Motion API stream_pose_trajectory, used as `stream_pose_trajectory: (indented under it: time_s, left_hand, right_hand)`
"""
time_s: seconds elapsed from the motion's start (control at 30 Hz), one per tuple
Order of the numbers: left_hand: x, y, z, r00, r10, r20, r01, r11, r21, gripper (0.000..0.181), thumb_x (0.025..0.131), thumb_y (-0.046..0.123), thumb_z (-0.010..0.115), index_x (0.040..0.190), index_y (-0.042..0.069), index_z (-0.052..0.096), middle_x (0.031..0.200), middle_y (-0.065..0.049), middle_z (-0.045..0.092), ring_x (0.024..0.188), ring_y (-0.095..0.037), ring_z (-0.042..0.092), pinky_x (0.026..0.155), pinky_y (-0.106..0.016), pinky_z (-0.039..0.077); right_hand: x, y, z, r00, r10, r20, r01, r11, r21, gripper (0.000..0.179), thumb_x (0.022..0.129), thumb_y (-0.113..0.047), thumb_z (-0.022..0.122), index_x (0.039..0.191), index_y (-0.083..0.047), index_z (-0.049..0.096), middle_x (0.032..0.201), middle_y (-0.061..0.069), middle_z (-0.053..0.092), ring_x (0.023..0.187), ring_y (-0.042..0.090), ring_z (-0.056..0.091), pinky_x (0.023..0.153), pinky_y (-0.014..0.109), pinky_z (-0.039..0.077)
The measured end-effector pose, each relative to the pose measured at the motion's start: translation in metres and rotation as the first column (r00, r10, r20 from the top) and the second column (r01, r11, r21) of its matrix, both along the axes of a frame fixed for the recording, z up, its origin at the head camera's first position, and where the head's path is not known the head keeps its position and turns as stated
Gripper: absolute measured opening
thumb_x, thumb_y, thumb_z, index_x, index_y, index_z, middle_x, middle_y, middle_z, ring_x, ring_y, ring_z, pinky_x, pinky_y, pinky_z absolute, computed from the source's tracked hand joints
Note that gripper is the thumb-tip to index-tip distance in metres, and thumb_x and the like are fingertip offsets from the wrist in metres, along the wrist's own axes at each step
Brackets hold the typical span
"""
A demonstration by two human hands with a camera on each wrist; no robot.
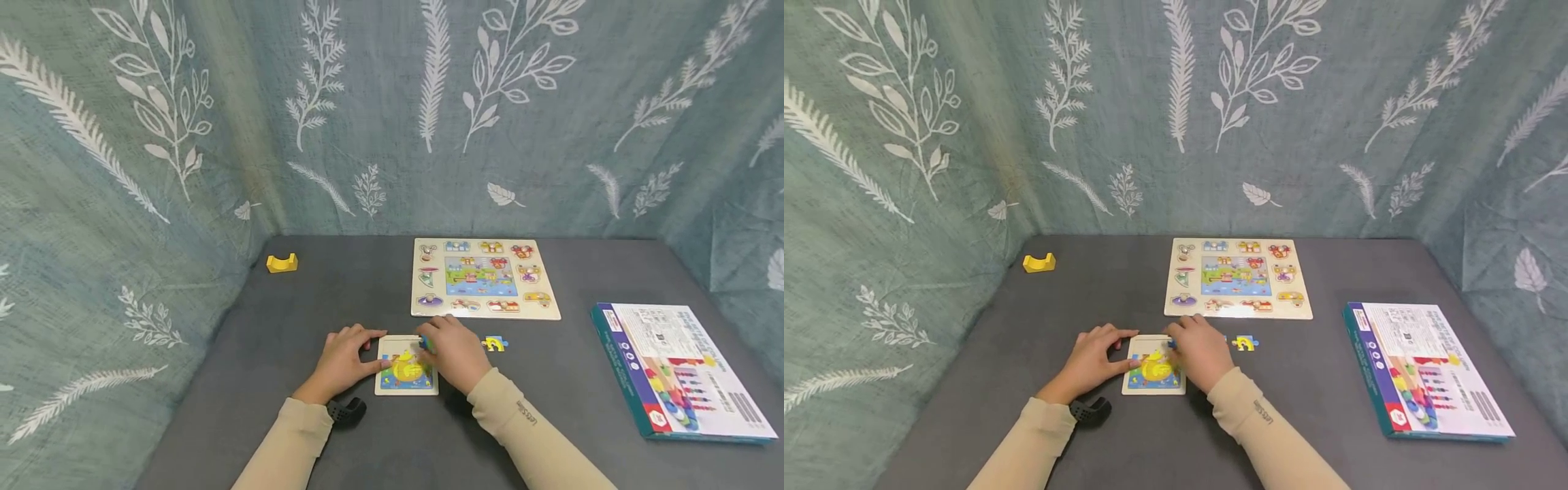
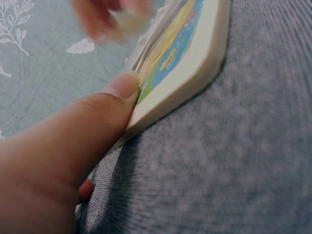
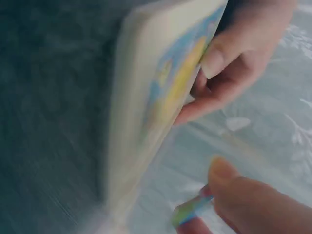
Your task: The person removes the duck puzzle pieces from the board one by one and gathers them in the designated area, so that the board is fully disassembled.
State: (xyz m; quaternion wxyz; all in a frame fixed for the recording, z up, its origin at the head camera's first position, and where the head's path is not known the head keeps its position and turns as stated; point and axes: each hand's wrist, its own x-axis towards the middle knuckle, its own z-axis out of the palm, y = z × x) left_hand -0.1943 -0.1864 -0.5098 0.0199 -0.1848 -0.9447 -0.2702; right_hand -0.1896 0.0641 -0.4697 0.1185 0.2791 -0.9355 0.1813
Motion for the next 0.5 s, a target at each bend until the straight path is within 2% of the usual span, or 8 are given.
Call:
stream_pose_trajectory:
  time_s: [0.13, 0.23, 0.37, 0.5]
  left_hand:
    - [0.002, 0.002, -0.004, 1.000, 0.004, 0.021, -0.004, 1.000, 0.006, 0.060, 0.085, 0.041, 0.089, 0.136, 0.014, 0.072, 0.085, 0.008, 0.043, 0.080, -0.014, 0.039, 0.082, -0.043, 0.026]
    - [0.001, 0.002, -0.003, 1.000, 0.016, 0.014, -0.016, 1.000, 0.006, 0.061, 0.085, 0.041, 0.089, 0.136, 0.014, 0.071, 0.084, 0.008, 0.043, 0.080, -0.015, 0.040, 0.083, -0.044, 0.026]
    - [-0.002, 0.002, 0.000, 0.999, 0.026, 0.021, -0.026, 1.000, -0.004, 0.061, 0.085, 0.041, 0.089, 0.137, 0.014, 0.071, 0.085, 0.007, 0.045, 0.081, -0.015, 0.041, 0.084, -0.045, 0.027]
    - [-0.003, 0.003, -0.002, 0.999, 0.019, 0.035, -0.019, 1.000, -0.003, 0.061, 0.085, 0.040, 0.089, 0.137, 0.014, 0.071, 0.086, 0.007, 0.046, 0.082, -0.016, 0.041, 0.084, -0.045, 0.028]
  right_hand:
    - [0.005, 0.029, 0.019, 0.998, -0.062, -0.017, 0.059, 0.988, -0.142, 0.036, 0.079, -0.013, 0.095, 0.107, -0.007, 0.072, 0.098, 0.006, 0.065, 0.085, 0.024, 0.066, 0.073, 0.041, 0.057]
    - [0.001, 0.067, 0.028, 0.993, -0.113, -0.021, 0.107, 0.979, -0.176, 0.035, 0.076, -0.007, 0.095, 0.101, -0.004, 0.072, 0.096, 0.007, 0.065, 0.085, 0.026, 0.069, 0.073, 0.042, 0.057]
    - [-0.005, 0.121, 0.021, 0.985, -0.170, 0.037, 0.173, 0.978, -0.115, 0.026, 0.077, -0.006, 0.093, 0.097, -0.003, 0.076, 0.095, 0.009, 0.069, 0.087, 0.030, 0.071, 0.076, 0.047, 0.057]
    - [-0.002, 0.148, 0.007, 0.974, -0.195, 0.111, 0.202, 0.978, -0.056, 0.019, 0.079, -0.007, 0.092, 0.093, -0.005, 0.080, 0.093, 0.008, 0.073, 0.086, 0.032, 0.072, 0.078, 0.052, 0.057]
